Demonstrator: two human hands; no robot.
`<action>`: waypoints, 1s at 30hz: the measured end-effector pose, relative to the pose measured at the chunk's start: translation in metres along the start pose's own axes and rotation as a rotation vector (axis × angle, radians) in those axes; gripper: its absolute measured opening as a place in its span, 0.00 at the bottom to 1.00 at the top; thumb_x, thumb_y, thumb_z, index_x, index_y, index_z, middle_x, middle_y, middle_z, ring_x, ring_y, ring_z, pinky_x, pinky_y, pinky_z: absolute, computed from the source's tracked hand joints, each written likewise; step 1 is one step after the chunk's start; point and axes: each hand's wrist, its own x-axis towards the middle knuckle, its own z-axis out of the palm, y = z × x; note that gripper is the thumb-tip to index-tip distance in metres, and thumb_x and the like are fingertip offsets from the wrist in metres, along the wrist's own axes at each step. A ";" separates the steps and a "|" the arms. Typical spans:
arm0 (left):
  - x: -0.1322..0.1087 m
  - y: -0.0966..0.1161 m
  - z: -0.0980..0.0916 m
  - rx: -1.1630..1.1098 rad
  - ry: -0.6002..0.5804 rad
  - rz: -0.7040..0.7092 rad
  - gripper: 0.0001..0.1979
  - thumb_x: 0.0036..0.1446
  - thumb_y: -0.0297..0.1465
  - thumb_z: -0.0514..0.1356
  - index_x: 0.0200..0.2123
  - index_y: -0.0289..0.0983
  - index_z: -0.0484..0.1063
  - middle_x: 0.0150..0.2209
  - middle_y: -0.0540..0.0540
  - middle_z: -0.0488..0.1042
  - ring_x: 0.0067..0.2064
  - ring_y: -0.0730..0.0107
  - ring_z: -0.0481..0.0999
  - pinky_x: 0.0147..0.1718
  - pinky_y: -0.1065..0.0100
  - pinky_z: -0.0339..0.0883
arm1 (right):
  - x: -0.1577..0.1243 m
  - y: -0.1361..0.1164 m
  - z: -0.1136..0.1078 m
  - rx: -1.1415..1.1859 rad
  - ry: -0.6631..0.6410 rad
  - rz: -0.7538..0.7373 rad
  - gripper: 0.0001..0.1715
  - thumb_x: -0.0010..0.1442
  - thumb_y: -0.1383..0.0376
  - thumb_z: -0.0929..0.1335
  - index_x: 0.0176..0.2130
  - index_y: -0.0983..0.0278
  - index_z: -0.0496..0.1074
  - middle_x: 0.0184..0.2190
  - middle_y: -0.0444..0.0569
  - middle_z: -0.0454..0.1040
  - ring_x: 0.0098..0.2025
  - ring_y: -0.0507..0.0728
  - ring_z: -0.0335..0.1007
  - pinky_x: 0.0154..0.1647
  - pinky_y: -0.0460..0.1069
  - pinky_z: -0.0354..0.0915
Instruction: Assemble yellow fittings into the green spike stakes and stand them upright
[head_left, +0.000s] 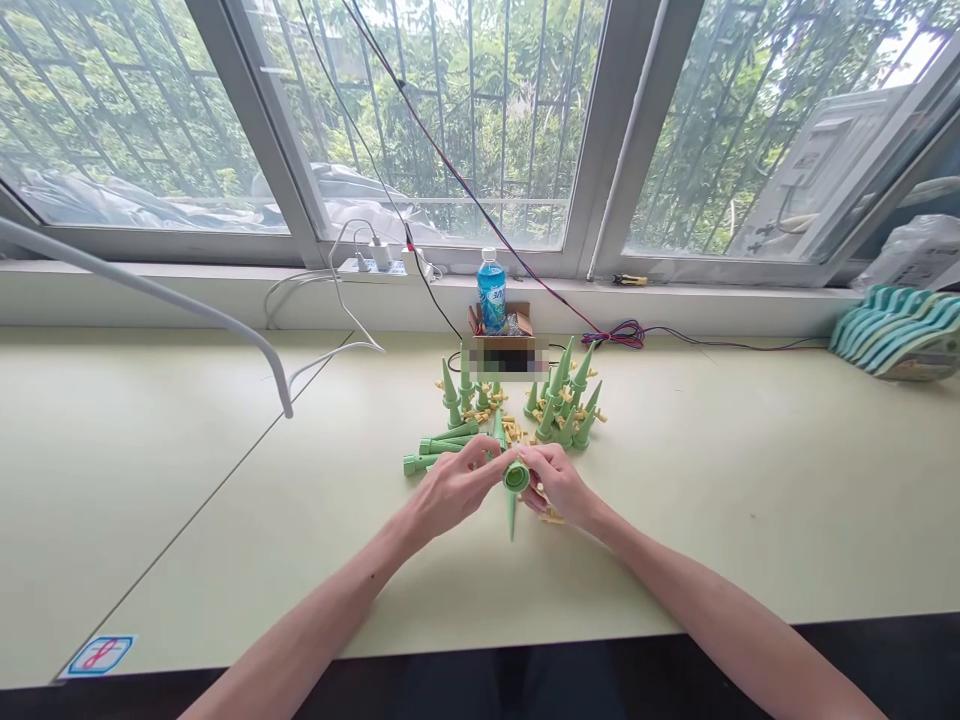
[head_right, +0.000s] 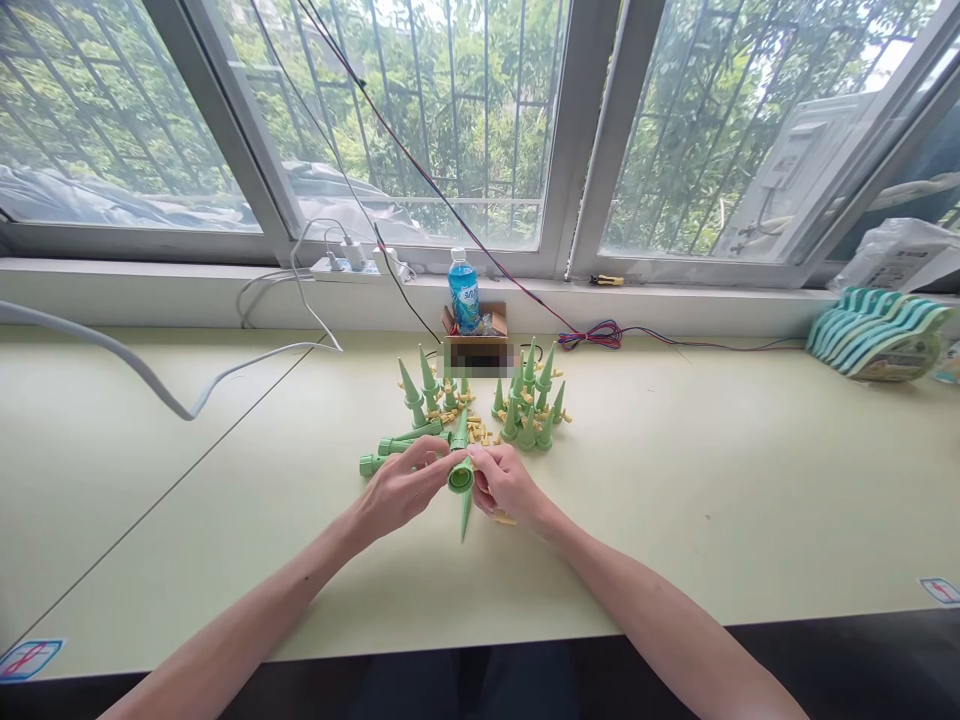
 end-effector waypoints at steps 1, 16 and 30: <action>0.000 0.000 0.000 0.015 0.000 0.003 0.22 0.65 0.23 0.51 0.59 0.44 0.62 0.40 0.46 0.67 0.26 0.80 0.67 0.21 0.76 0.59 | 0.000 -0.001 0.000 0.001 0.000 0.002 0.28 0.64 0.52 0.63 0.18 0.61 0.56 0.08 0.38 0.57 0.09 0.47 0.49 0.12 0.44 0.51; 0.007 0.005 0.004 -0.316 0.114 -0.455 0.05 0.62 0.32 0.57 0.40 0.38 0.67 0.36 0.48 0.70 0.25 0.80 0.67 0.23 0.75 0.66 | -0.003 -0.002 0.004 -0.256 0.126 -0.180 0.30 0.67 0.48 0.60 0.21 0.62 0.58 0.12 0.39 0.57 0.13 0.47 0.52 0.14 0.45 0.51; 0.014 0.010 0.002 -0.960 -0.202 -0.789 0.20 0.62 0.47 0.55 0.31 0.35 0.64 0.23 0.53 0.63 0.20 0.78 0.66 0.16 0.76 0.56 | 0.002 0.005 -0.003 -0.614 0.163 -0.327 0.26 0.70 0.51 0.55 0.25 0.62 0.57 0.21 0.41 0.57 0.22 0.49 0.52 0.24 0.46 0.52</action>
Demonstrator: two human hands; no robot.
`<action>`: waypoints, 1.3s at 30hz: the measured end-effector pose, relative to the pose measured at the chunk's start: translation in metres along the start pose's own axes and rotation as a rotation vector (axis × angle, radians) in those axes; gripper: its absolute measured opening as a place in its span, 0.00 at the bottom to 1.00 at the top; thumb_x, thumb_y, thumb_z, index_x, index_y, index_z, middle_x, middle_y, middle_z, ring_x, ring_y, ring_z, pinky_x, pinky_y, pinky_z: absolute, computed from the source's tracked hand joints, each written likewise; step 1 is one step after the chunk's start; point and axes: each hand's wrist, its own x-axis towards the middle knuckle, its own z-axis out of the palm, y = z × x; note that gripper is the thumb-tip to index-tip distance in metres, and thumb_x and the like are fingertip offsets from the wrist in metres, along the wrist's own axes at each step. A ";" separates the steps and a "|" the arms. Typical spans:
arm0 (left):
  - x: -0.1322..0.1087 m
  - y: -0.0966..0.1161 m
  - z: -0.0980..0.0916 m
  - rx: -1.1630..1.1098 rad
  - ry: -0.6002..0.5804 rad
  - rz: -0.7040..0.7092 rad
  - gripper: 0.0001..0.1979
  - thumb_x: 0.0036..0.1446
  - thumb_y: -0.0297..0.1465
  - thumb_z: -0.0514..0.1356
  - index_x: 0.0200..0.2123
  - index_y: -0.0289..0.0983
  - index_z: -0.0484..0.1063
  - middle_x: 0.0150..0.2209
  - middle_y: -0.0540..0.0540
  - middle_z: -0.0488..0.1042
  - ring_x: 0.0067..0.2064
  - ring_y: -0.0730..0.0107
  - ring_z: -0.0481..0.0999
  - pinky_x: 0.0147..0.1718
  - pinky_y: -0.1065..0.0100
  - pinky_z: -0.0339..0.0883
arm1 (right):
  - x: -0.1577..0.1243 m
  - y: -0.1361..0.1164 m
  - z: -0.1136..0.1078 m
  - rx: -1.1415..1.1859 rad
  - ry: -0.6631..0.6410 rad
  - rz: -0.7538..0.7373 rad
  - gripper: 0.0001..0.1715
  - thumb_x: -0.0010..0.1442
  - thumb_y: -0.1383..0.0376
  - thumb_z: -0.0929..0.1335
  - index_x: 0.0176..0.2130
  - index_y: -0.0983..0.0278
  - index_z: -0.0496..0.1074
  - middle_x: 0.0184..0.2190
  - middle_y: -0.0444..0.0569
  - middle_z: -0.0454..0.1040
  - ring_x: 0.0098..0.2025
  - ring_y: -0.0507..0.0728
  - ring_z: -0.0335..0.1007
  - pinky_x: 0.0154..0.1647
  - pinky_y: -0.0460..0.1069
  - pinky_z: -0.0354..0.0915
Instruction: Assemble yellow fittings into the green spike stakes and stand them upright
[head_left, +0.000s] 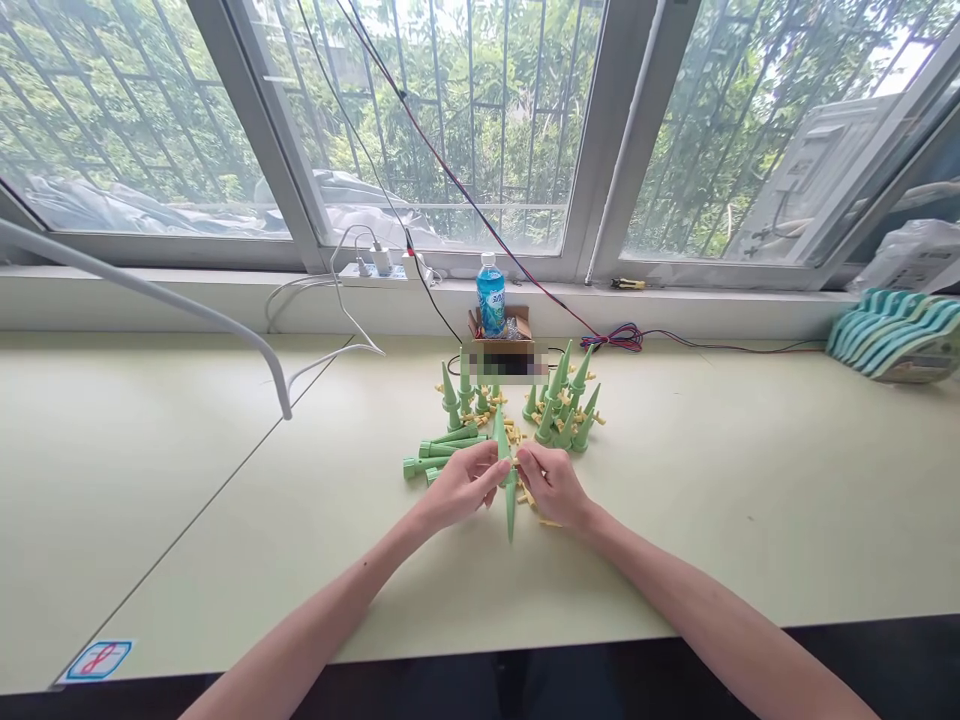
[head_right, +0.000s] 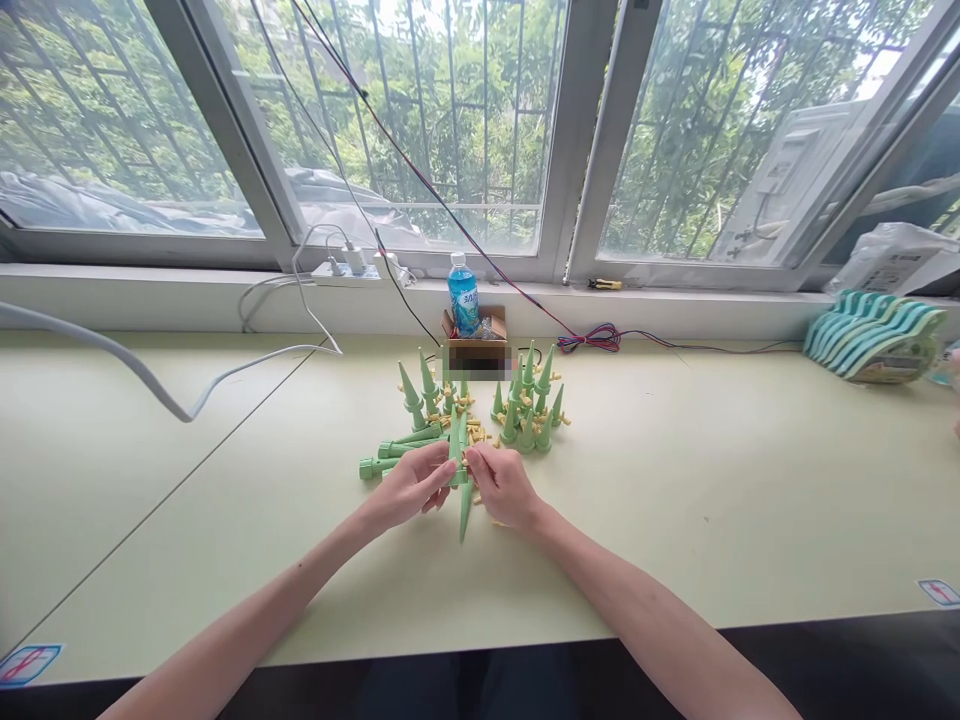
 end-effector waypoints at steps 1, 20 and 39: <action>0.000 0.000 0.001 0.008 0.002 0.007 0.19 0.61 0.46 0.55 0.30 0.36 0.62 0.23 0.54 0.62 0.20 0.78 0.65 0.16 0.76 0.56 | 0.000 0.001 0.000 -0.010 -0.005 -0.002 0.26 0.70 0.51 0.55 0.25 0.62 0.57 0.21 0.41 0.57 0.22 0.50 0.52 0.24 0.46 0.52; -0.003 -0.016 -0.002 0.607 0.095 0.411 0.12 0.65 0.38 0.54 0.33 0.36 0.68 0.30 0.50 0.63 0.25 0.77 0.62 0.24 0.73 0.59 | 0.001 0.000 0.000 -0.028 -0.001 0.056 0.31 0.69 0.51 0.56 0.19 0.62 0.54 0.15 0.41 0.55 0.18 0.49 0.48 0.21 0.47 0.48; 0.002 -0.013 0.002 0.495 0.313 0.276 0.13 0.63 0.38 0.57 0.48 0.40 0.68 0.45 0.44 0.70 0.30 0.75 0.72 0.25 0.72 0.68 | 0.002 -0.003 0.001 0.062 0.150 0.114 0.27 0.70 0.50 0.56 0.24 0.62 0.58 0.19 0.41 0.58 0.20 0.49 0.52 0.21 0.46 0.51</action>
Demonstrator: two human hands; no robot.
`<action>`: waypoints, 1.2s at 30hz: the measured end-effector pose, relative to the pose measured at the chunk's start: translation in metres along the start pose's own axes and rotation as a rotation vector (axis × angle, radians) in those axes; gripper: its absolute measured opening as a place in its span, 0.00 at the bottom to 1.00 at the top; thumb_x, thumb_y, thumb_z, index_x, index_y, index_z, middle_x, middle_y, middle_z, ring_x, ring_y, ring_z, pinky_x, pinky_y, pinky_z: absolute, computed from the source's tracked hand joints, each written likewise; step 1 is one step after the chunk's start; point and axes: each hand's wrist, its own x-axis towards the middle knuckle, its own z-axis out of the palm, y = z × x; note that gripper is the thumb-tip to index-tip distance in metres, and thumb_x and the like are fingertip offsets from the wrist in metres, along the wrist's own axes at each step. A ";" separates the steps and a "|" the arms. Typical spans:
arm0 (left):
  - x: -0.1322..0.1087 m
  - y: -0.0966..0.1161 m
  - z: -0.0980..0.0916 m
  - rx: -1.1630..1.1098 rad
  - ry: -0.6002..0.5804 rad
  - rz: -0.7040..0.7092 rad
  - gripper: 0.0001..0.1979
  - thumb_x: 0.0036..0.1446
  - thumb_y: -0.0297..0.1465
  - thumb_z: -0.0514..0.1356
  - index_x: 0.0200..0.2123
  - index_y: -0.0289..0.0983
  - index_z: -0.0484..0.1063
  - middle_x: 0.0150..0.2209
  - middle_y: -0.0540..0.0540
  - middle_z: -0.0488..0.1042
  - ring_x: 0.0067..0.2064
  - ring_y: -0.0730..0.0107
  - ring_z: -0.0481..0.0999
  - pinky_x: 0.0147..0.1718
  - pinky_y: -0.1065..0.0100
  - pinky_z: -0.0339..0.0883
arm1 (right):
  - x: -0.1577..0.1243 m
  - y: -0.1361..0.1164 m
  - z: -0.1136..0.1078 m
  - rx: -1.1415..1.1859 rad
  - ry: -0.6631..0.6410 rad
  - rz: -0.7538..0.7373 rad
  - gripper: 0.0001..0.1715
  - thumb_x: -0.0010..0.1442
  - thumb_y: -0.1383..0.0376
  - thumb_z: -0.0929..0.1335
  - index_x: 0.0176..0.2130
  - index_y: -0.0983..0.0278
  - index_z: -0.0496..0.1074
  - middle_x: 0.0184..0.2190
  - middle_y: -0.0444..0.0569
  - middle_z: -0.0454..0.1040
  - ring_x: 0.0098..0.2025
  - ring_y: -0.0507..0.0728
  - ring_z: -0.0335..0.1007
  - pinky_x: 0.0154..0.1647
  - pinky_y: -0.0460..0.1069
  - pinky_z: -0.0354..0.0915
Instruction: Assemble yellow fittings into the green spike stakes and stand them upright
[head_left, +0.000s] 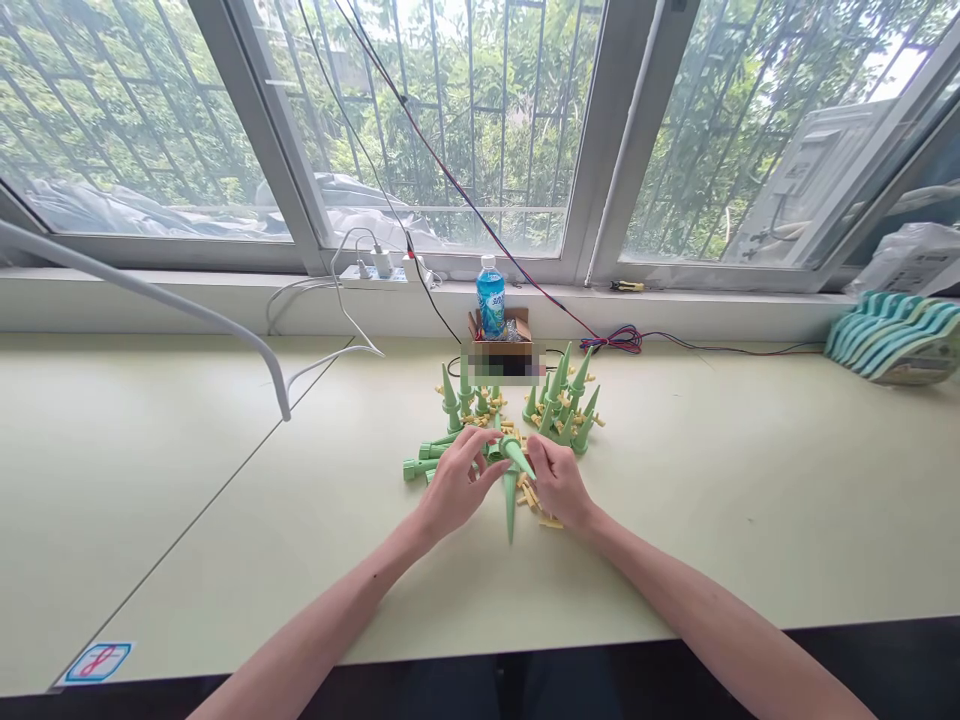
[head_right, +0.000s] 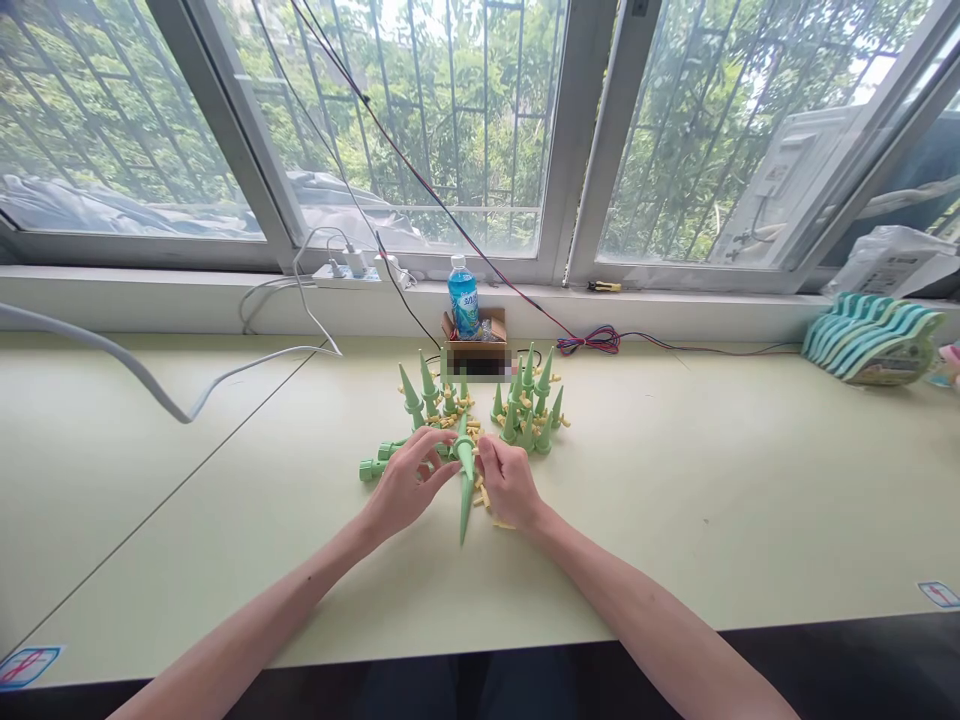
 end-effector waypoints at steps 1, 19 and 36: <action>0.001 0.001 0.000 -0.030 0.015 -0.035 0.12 0.62 0.39 0.57 0.46 0.39 0.69 0.44 0.44 0.70 0.30 0.75 0.72 0.24 0.73 0.68 | 0.000 0.000 0.000 -0.008 0.019 -0.010 0.27 0.70 0.50 0.56 0.25 0.62 0.57 0.19 0.41 0.58 0.20 0.49 0.52 0.22 0.46 0.52; 0.004 0.016 -0.007 -0.396 -0.165 -0.299 0.21 0.57 0.45 0.60 0.23 0.36 0.60 0.22 0.53 0.61 0.23 0.78 0.63 0.20 0.76 0.59 | -0.003 0.010 0.000 -0.073 -0.112 -0.185 0.22 0.71 0.56 0.56 0.27 0.62 0.57 0.20 0.40 0.56 0.21 0.49 0.50 0.24 0.45 0.51; 0.001 0.011 -0.008 -0.253 -0.093 -0.009 0.10 0.56 0.37 0.64 0.36 0.36 0.72 0.37 0.48 0.66 0.29 0.77 0.70 0.24 0.75 0.69 | -0.005 0.008 0.000 -0.012 -0.099 -0.187 0.27 0.71 0.54 0.54 0.24 0.62 0.58 0.18 0.42 0.59 0.19 0.49 0.52 0.21 0.46 0.52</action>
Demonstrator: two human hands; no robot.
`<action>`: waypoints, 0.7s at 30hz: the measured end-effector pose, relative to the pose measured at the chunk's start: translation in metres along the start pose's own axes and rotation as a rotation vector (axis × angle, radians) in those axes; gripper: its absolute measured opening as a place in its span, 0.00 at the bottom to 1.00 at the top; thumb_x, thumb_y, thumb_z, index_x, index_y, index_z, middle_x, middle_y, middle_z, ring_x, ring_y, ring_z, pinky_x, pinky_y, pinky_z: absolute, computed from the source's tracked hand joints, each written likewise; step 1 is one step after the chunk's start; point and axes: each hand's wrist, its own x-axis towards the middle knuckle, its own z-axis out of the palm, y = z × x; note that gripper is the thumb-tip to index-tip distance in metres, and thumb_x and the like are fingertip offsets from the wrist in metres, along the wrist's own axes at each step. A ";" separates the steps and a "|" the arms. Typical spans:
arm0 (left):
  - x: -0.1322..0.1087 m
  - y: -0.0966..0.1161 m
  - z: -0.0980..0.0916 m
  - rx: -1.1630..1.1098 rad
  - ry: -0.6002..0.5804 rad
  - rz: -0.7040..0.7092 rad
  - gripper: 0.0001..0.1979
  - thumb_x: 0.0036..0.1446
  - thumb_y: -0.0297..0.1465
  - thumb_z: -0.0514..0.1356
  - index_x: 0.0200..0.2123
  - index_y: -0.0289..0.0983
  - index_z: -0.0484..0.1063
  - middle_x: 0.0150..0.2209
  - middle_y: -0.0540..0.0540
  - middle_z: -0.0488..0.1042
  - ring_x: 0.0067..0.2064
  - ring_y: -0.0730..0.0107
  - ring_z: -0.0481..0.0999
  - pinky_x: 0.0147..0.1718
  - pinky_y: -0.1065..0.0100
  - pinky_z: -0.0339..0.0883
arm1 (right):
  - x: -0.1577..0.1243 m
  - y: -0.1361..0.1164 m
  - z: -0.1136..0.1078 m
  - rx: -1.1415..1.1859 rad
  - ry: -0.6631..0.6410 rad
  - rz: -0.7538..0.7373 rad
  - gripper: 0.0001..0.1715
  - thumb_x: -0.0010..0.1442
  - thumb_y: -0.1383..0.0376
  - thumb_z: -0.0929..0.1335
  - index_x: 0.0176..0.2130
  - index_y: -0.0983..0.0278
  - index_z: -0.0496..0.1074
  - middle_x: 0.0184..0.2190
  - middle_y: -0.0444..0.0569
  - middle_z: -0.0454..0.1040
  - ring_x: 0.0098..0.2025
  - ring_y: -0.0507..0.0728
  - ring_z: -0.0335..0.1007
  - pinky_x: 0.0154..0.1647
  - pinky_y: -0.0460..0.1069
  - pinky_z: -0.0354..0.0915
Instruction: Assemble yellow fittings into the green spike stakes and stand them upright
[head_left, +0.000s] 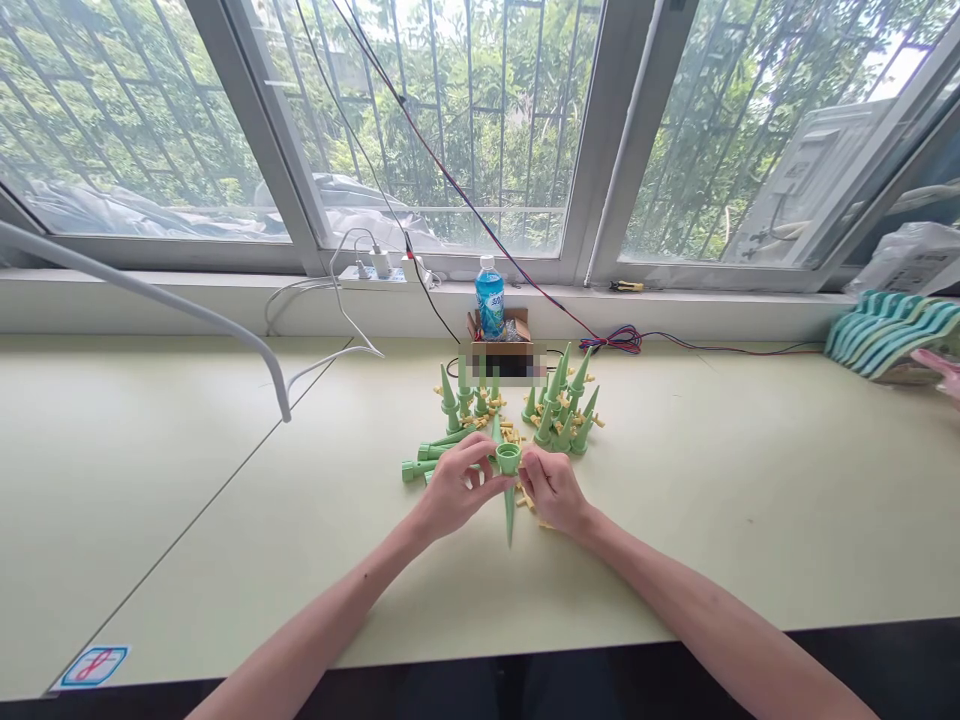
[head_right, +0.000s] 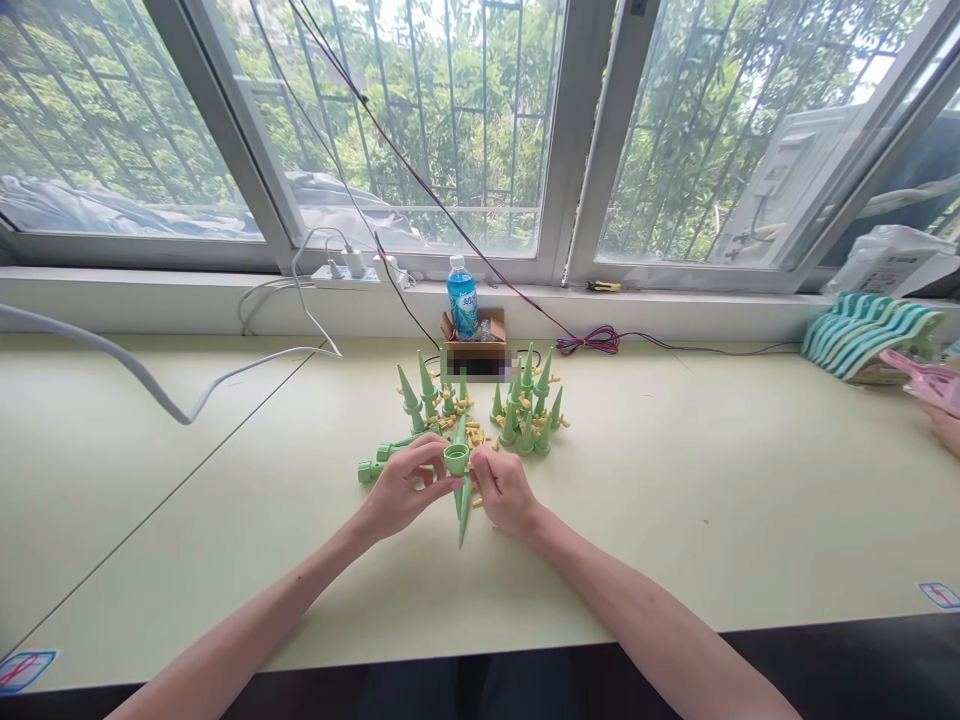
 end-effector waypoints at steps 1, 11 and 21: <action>0.000 -0.001 0.000 0.009 0.000 0.028 0.10 0.56 0.36 0.64 0.37 0.37 0.72 0.38 0.48 0.67 0.29 0.78 0.71 0.24 0.75 0.69 | 0.000 -0.001 0.000 -0.010 0.000 0.004 0.27 0.71 0.54 0.54 0.23 0.62 0.58 0.17 0.42 0.59 0.18 0.49 0.52 0.20 0.46 0.52; -0.003 -0.009 0.000 0.180 0.014 0.256 0.07 0.60 0.29 0.61 0.43 0.39 0.73 0.39 0.47 0.68 0.27 0.81 0.69 0.23 0.77 0.66 | 0.001 -0.006 0.000 -0.067 -0.009 0.020 0.30 0.72 0.55 0.54 0.21 0.62 0.55 0.15 0.41 0.59 0.17 0.48 0.52 0.20 0.45 0.52; -0.006 -0.016 -0.001 0.279 0.026 0.392 0.11 0.59 0.23 0.56 0.44 0.40 0.71 0.39 0.45 0.67 0.28 0.79 0.68 0.23 0.76 0.64 | 0.000 -0.009 0.001 -0.079 -0.040 0.033 0.33 0.71 0.54 0.53 0.18 0.62 0.55 0.13 0.42 0.59 0.16 0.49 0.53 0.20 0.46 0.53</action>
